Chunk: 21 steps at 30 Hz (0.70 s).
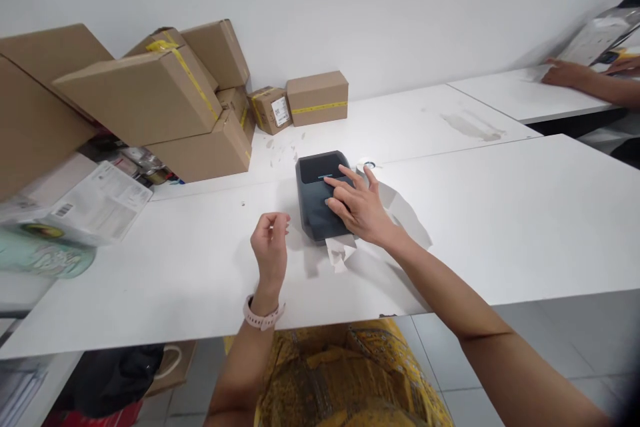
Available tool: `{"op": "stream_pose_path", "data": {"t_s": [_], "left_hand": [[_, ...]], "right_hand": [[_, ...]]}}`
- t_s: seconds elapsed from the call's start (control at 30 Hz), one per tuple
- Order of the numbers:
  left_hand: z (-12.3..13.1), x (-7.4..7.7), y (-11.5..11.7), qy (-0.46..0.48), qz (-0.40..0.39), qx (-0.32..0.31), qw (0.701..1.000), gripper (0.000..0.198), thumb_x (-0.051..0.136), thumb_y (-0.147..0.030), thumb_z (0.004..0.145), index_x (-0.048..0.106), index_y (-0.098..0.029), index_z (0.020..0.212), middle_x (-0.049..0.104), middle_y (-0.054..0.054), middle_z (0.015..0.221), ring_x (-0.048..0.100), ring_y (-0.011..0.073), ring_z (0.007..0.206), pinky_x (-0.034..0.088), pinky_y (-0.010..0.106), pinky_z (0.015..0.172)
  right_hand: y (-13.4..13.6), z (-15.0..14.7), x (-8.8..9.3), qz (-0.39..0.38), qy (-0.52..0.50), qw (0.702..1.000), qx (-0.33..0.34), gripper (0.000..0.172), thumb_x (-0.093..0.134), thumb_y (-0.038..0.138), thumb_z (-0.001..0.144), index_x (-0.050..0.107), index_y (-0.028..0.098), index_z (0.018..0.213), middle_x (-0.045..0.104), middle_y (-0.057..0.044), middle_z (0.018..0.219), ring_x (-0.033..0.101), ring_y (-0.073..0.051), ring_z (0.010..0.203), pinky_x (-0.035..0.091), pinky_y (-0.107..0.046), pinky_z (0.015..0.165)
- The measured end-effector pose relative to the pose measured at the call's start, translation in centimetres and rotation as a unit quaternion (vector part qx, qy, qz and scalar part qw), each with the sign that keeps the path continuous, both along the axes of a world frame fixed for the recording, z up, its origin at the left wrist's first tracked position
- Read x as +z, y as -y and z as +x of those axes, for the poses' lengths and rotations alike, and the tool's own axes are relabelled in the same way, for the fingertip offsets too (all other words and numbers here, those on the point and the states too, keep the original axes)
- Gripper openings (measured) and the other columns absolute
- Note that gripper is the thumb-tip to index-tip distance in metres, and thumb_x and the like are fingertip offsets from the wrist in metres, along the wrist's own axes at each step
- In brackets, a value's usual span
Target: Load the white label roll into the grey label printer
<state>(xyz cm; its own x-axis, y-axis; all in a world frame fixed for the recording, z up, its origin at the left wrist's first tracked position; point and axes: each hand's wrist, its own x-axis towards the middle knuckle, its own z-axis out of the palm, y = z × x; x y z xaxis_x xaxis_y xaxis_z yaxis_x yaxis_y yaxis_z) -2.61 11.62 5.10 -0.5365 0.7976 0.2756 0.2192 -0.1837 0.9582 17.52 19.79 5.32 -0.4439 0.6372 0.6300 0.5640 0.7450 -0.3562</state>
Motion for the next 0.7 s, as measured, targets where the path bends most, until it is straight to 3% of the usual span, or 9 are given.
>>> {"op": "stream_pose_path", "data": {"t_s": [0.1, 0.2, 0.33, 0.47, 0.63, 0.7], "left_hand": [[-0.4, 0.1, -2.7, -0.027, 0.004, -0.018, 0.999, 0.021, 0.065, -0.04, 0.093, 0.071, -0.021, 0.087, 0.072, 0.003, 0.092, 0.065, 0.0171, 0.085, 0.052, 0.028, 0.075], [0.0, -0.9, -4.1, -0.046, 0.01, -0.038, 0.998, 0.025, 0.062, -0.043, 0.096, 0.071, -0.022, 0.106, 0.073, 0.007, 0.111, 0.067, 0.0206, 0.104, 0.055, 0.033, 0.087], [1.2, -3.5, -3.2, -0.035, 0.014, -0.081, 0.996, 0.047, 0.054, -0.056, 0.101, 0.062, -0.023, 0.134, 0.064, 0.013, 0.144, 0.06, 0.0266, 0.135, 0.051, 0.042, 0.111], [1.9, -5.9, -1.6, -0.024, 0.017, -0.148, 0.989, 0.067, 0.05, -0.063, 0.102, 0.045, -0.025, 0.158, 0.045, 0.014, 0.168, 0.046, 0.0306, 0.154, 0.041, 0.048, 0.126], [1.4, -6.2, -1.3, -0.069, 0.025, -0.191, 0.979, 0.083, 0.057, -0.065, 0.099, 0.03, -0.029, 0.168, 0.028, 0.012, 0.178, 0.022, 0.0321, 0.167, 0.022, 0.05, 0.136], [1.2, -5.9, -1.5, -0.062, 0.036, -0.218, 0.973, 0.085, 0.058, -0.064, 0.099, 0.025, -0.031, 0.17, 0.019, 0.009, 0.181, 0.015, 0.0309, 0.169, 0.018, 0.048, 0.138]], "right_hand": [[-0.2, 0.3, -0.3, -0.049, -0.015, 0.999, 0.001, 0.043, 0.038, 0.044, 0.113, 0.068, 0.026, 0.088, 0.072, -0.003, 0.145, 0.041, -0.034, 0.158, 0.015, -0.074, 0.131], [0.2, 0.5, -0.8, -0.061, -0.029, 0.998, -0.008, 0.045, 0.036, 0.047, 0.113, 0.071, 0.027, 0.092, 0.067, -0.003, 0.151, 0.036, -0.033, 0.161, 0.012, -0.072, 0.133], [0.8, 0.8, -2.1, -0.07, -0.081, 0.994, -0.024, 0.051, 0.03, 0.052, 0.113, 0.076, 0.031, 0.107, 0.056, 0.0, 0.163, 0.032, -0.033, 0.163, 0.014, -0.074, 0.132], [1.2, 0.7, -4.0, -0.08, -0.207, 0.975, -0.018, 0.056, 0.027, 0.056, 0.112, 0.076, 0.031, 0.117, 0.055, -0.004, 0.164, 0.041, -0.032, 0.159, 0.033, -0.066, 0.129], [1.4, -0.5, -6.1, -0.157, -0.383, 0.909, -0.046, 0.053, 0.024, 0.05, 0.112, 0.052, 0.028, 0.152, 0.046, -0.011, 0.169, 0.045, -0.029, 0.157, 0.042, -0.06, 0.127], [1.5, -0.8, -6.6, -0.162, -0.405, 0.899, -0.037, 0.057, 0.024, 0.053, 0.112, 0.043, 0.029, 0.16, 0.046, -0.012, 0.169, 0.046, -0.03, 0.156, 0.042, -0.06, 0.127]]}}
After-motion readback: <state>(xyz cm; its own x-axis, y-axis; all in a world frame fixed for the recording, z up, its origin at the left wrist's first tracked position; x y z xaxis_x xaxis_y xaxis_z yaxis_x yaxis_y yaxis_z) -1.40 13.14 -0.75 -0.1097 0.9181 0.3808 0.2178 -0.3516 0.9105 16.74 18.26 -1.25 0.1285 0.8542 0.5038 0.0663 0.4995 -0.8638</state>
